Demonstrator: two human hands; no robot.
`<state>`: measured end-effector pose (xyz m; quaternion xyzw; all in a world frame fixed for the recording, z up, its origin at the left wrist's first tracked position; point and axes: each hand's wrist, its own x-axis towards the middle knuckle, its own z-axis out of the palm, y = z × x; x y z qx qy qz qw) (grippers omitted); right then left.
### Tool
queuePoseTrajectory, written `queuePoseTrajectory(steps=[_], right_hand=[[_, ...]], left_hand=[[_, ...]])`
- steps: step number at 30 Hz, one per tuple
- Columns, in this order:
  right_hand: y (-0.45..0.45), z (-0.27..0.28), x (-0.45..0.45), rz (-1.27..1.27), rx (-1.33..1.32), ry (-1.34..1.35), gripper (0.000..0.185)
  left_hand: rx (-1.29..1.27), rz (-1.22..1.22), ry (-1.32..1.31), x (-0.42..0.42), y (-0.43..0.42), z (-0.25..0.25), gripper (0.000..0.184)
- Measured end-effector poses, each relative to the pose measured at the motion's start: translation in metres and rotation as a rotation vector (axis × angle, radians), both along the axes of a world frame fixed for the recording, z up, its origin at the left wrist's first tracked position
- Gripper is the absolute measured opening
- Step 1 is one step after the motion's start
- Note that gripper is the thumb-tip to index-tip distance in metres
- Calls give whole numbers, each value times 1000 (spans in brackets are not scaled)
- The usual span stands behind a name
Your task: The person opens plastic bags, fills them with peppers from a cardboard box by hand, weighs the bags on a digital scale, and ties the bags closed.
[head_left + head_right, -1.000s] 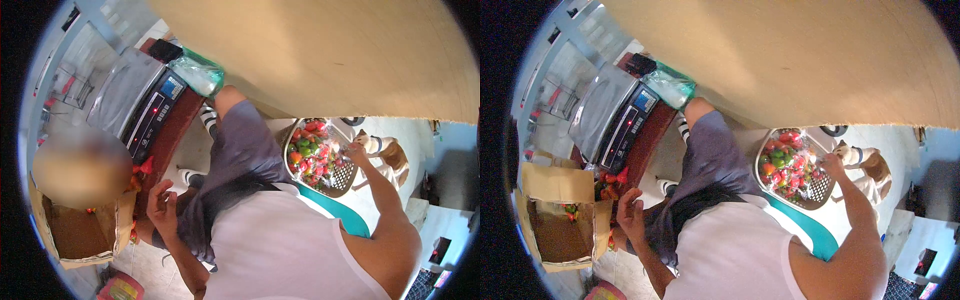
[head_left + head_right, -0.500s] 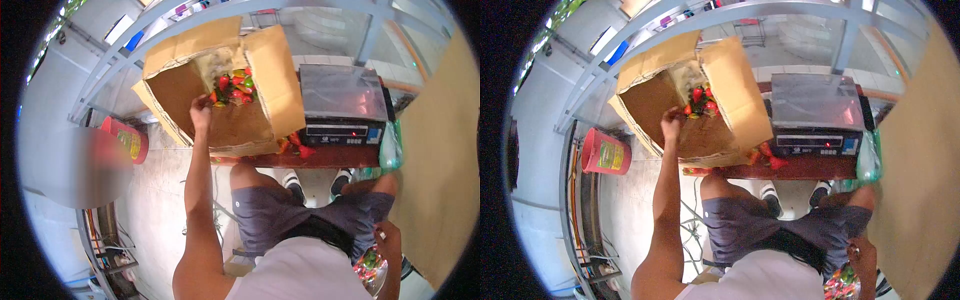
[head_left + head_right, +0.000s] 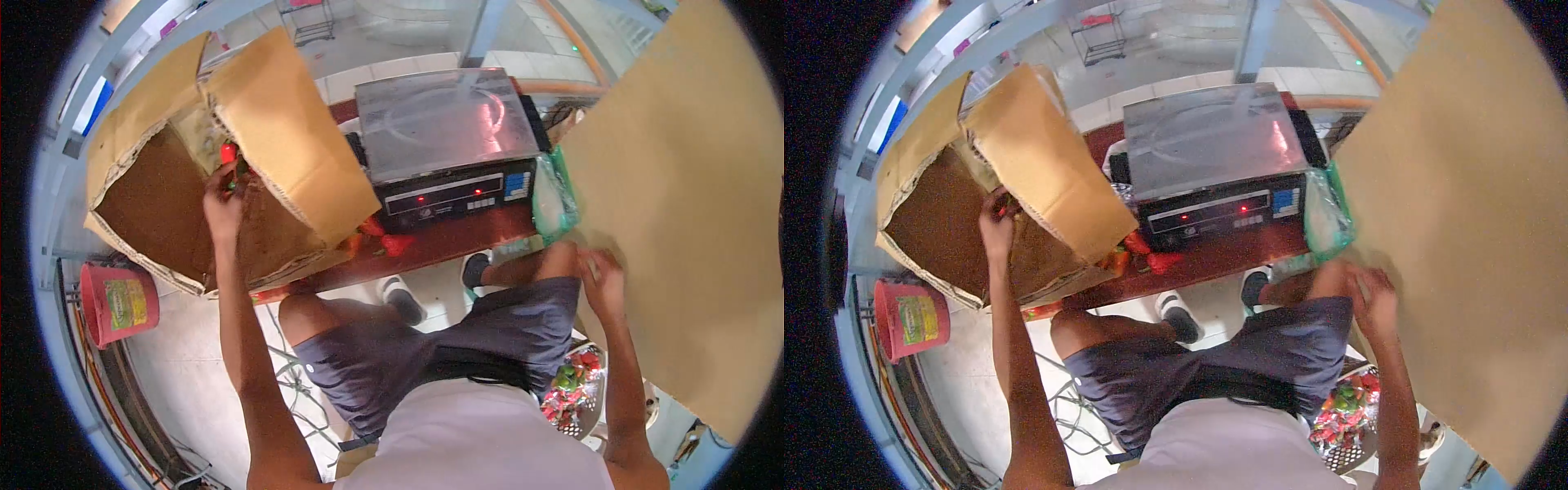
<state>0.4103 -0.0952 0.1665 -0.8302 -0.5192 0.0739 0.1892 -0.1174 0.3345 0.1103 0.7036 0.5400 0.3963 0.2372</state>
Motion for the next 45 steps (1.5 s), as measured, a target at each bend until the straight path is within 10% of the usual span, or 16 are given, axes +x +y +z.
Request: queuePoseTrajectory(steps=[9,15,34,45], right_hand=[[94,-111,86,71,-301,-259,22],[100,-195,121,-86,19,329,28],[93,-40,73,-33,126,-288,31],[84,76,-86,424,299,803,21]], left_hand=[[-33,25,-389,-42,-166,16,21],[-193,86,-449,-25,-214,26,19],[-222,-42,-443,53,-242,36,15],[-143,-462,-521,196,-305,90,53]])
